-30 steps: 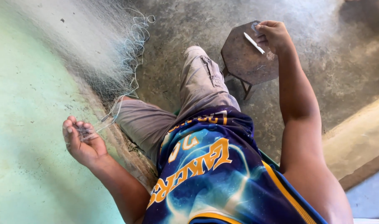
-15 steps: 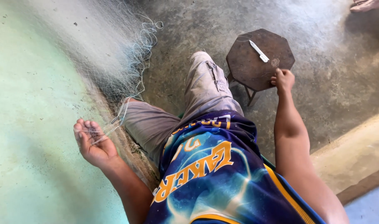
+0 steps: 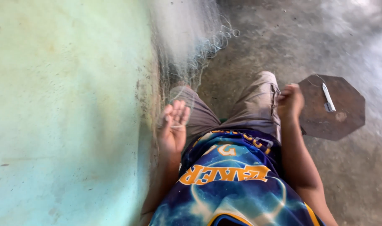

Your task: Repairing a fine-mesh fishing net using a netting needle while seated on the floor.

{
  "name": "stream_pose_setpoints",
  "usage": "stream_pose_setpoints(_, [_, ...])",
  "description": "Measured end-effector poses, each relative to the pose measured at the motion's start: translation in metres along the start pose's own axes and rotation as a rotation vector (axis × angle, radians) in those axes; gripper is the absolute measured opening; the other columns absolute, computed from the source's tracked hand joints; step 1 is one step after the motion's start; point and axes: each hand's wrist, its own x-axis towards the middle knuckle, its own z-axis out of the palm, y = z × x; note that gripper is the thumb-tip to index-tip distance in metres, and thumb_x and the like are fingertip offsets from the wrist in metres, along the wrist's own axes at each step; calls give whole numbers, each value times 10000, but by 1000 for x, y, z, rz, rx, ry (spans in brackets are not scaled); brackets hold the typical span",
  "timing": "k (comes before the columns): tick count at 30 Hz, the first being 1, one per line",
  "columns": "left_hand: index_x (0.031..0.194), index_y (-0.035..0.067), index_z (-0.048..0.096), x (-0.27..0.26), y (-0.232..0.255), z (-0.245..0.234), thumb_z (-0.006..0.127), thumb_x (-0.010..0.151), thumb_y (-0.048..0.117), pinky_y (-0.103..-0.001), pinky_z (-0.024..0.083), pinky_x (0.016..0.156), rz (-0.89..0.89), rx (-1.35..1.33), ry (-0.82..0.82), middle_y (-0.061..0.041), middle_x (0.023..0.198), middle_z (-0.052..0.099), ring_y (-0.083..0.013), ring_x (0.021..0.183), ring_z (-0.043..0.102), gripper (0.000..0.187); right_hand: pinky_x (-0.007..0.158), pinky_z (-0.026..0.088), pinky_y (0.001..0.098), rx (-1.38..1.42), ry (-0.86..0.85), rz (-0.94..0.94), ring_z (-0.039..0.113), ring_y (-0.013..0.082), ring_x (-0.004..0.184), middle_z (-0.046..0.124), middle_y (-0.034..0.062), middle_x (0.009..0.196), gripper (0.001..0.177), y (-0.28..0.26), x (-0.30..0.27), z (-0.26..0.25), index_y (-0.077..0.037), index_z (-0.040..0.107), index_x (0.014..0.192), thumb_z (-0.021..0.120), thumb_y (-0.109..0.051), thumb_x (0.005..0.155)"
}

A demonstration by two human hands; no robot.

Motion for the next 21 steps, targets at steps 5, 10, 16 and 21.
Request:
stream_pose_setpoints(5, [1490,89,533,-22,19,50,439,1057,100,-697,232,1219,-11,-211,-381,-281,1552,432,-478,1524,242,443,598,544,344,-9,-687,680,627,215,622,667,99,736,593,146,-71,74,-71,728,871,626,-650,950])
stream_pose_setpoints(10, [1548,240,455,-27,52,20,415,1032,243,-810,181,1146,4,-381,-651,-263,1625,313,-526,1545,24,518,760,608,629,258,-739,926,721,475,772,719,309,877,896,161,-98,149,125,673,1010,561,-758,915])
stream_pose_setpoints(16, [1465,290,588,5,150,-35,457,1083,279,-645,383,1173,260,-67,-401,-140,1524,556,-433,1507,393,405,627,616,385,636,-466,373,688,245,594,683,127,675,622,21,-33,186,-10,690,899,666,-629,837])
stream_pose_setpoints(21, [1349,115,653,26,181,-58,563,1125,133,-395,534,1144,337,58,-6,-110,1455,657,-266,1324,638,242,557,383,164,718,-704,8,505,11,604,584,-97,718,305,-99,82,78,-201,703,850,618,-438,1022])
